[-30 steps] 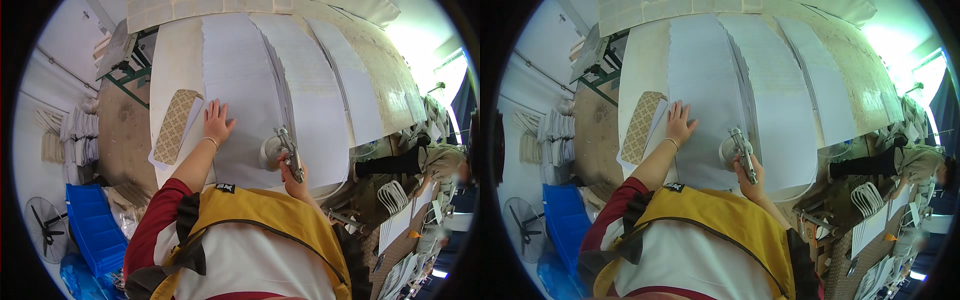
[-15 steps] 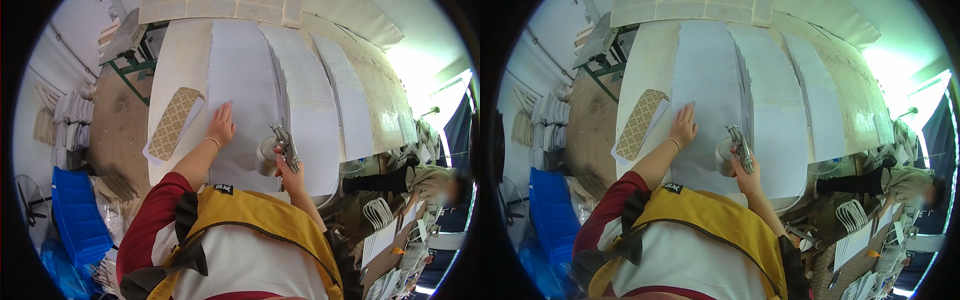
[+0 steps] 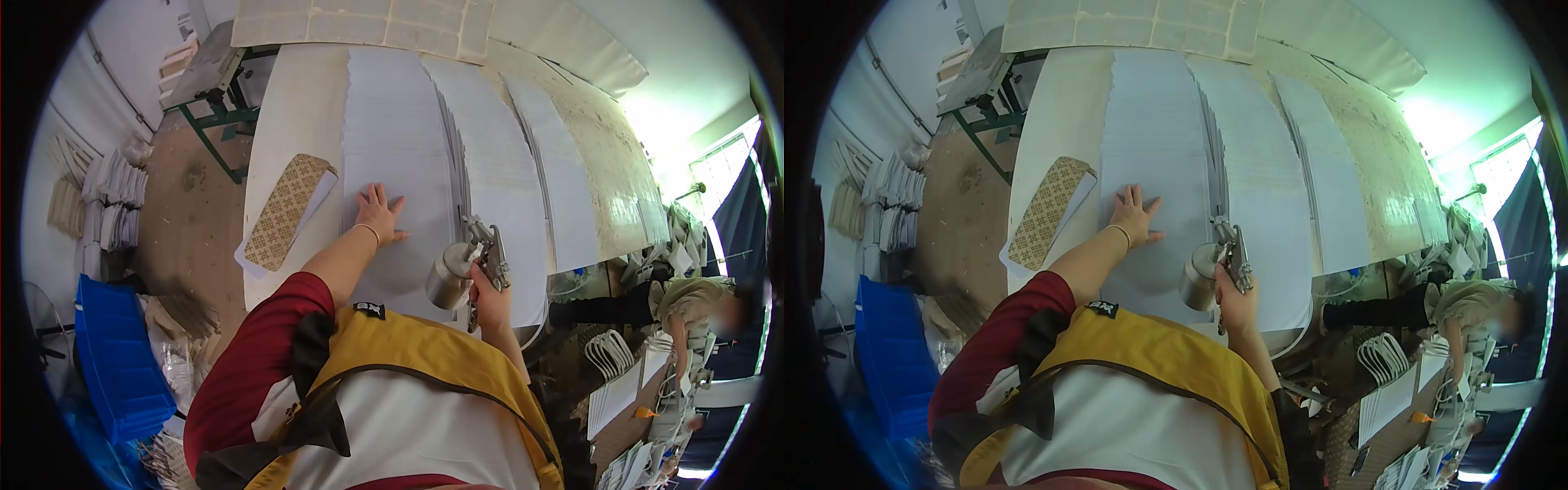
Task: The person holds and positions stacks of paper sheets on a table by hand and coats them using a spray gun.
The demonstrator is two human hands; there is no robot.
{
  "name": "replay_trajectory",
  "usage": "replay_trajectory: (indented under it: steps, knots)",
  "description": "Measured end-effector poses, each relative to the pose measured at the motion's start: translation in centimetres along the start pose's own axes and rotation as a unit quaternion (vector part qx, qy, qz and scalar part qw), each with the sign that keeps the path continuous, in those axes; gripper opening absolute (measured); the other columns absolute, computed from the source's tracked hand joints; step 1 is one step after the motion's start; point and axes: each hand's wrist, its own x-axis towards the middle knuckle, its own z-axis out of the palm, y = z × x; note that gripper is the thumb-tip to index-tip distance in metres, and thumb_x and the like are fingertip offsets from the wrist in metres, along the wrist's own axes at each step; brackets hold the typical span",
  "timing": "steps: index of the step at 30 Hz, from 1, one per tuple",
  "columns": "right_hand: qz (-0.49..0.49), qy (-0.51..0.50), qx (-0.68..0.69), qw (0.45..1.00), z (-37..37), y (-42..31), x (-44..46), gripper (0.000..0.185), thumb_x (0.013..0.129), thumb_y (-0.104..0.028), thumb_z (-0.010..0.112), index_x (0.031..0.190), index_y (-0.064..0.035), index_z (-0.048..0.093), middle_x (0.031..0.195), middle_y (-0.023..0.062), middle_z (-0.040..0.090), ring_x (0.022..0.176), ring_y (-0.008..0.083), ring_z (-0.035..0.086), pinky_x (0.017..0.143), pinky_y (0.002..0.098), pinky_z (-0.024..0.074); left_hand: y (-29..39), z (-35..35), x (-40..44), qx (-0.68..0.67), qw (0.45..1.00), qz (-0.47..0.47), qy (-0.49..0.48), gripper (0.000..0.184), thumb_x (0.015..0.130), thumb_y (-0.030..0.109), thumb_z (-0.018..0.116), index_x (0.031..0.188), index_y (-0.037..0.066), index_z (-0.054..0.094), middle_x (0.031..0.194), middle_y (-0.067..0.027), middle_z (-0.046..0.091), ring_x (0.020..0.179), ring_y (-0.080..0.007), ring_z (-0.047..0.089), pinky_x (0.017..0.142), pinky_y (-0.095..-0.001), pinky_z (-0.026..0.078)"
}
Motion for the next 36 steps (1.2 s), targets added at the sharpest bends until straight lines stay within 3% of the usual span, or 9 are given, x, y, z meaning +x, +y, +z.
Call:
replay_trajectory:
  steps: [7, 11, 16, 27, 30, 36]
  knots:
    - [0.020, -0.009, -0.023, 0.999, 0.7, 0.3, -2.6, 0.010, 0.086, -0.011, 0.059, 0.094, -0.0052, 0.059, 0.068, -0.0002, 0.056, 0.044, 0.0057, 0.041, 0.039, 0.0210, 0.0298, 0.0, 0.3, 0.0, 0.008, 1.000, -0.004, 0.017, 0.086, 0.081, 0.068, 0.042, 0.146, 0.019, 0.015, 0.145, -0.0308, 0.011, 0.134, -0.0470, 0.012, 0.103, -0.0606, 0.018]
    - [0.010, 0.054, -0.012, 0.998, 0.6, 0.2, -3.3, 0.010, 0.086, -0.013, 0.059, 0.087, -0.0033, 0.058, 0.058, -0.0030, 0.049, 0.046, 0.0055, 0.042, 0.042, 0.0222, 0.0314, 0.0, 0.2, -0.1, 0.010, 1.000, -0.005, 0.018, 0.085, 0.081, 0.067, 0.042, 0.146, 0.018, 0.016, 0.145, -0.0306, 0.012, 0.134, -0.0470, 0.012, 0.104, -0.0599, 0.019]
    - [0.017, 0.013, -0.019, 1.000, 0.3, 1.6, -4.5, 0.009, 0.085, -0.012, 0.060, 0.087, -0.0039, 0.057, 0.062, -0.0018, 0.051, 0.045, 0.0053, 0.042, 0.040, 0.0217, 0.0305, 0.1, 0.1, -0.1, 0.010, 1.000, -0.004, 0.016, 0.085, 0.081, 0.067, 0.042, 0.146, 0.018, 0.016, 0.145, -0.0302, 0.011, 0.134, -0.0468, 0.012, 0.104, -0.0590, 0.019]
    - [0.023, 0.036, -0.041, 0.998, -0.3, 2.9, -5.9, 0.009, 0.084, -0.011, 0.062, 0.089, -0.0044, 0.058, 0.066, -0.0003, 0.055, 0.044, 0.0048, 0.042, 0.039, 0.0211, 0.0298, -0.1, 2.0, -0.5, -0.055, 0.996, -0.018, 0.073, 0.082, 0.082, 0.064, 0.043, 0.146, 0.021, 0.016, 0.149, -0.0250, 0.005, 0.138, -0.0417, 0.002, 0.108, -0.0560, 0.007]
    - [0.002, -0.006, -0.066, 0.998, -0.7, 3.9, -6.3, 0.009, 0.084, -0.010, 0.062, 0.090, -0.0043, 0.058, 0.065, -0.0006, 0.056, 0.044, 0.0045, 0.043, 0.039, 0.0208, 0.0309, -0.3, 2.4, -0.7, -0.077, 0.993, -0.009, 0.087, 0.081, 0.083, 0.064, 0.042, 0.146, 0.019, 0.017, 0.148, -0.0255, 0.004, 0.138, -0.0414, 0.000, 0.109, -0.0555, 0.004]
    - [0.022, 0.055, -0.055, 0.997, -1.3, 3.9, -7.1, 0.008, 0.084, -0.010, 0.062, 0.090, -0.0044, 0.059, 0.066, -0.0014, 0.056, 0.045, 0.0036, 0.043, 0.040, 0.0202, 0.0310, -0.6, 2.6, -1.0, -0.106, 0.988, -0.001, 0.114, 0.076, 0.084, 0.060, 0.043, 0.144, 0.019, 0.022, 0.149, -0.0248, 0.006, 0.138, -0.0398, 0.001, 0.110, -0.0535, 0.002]
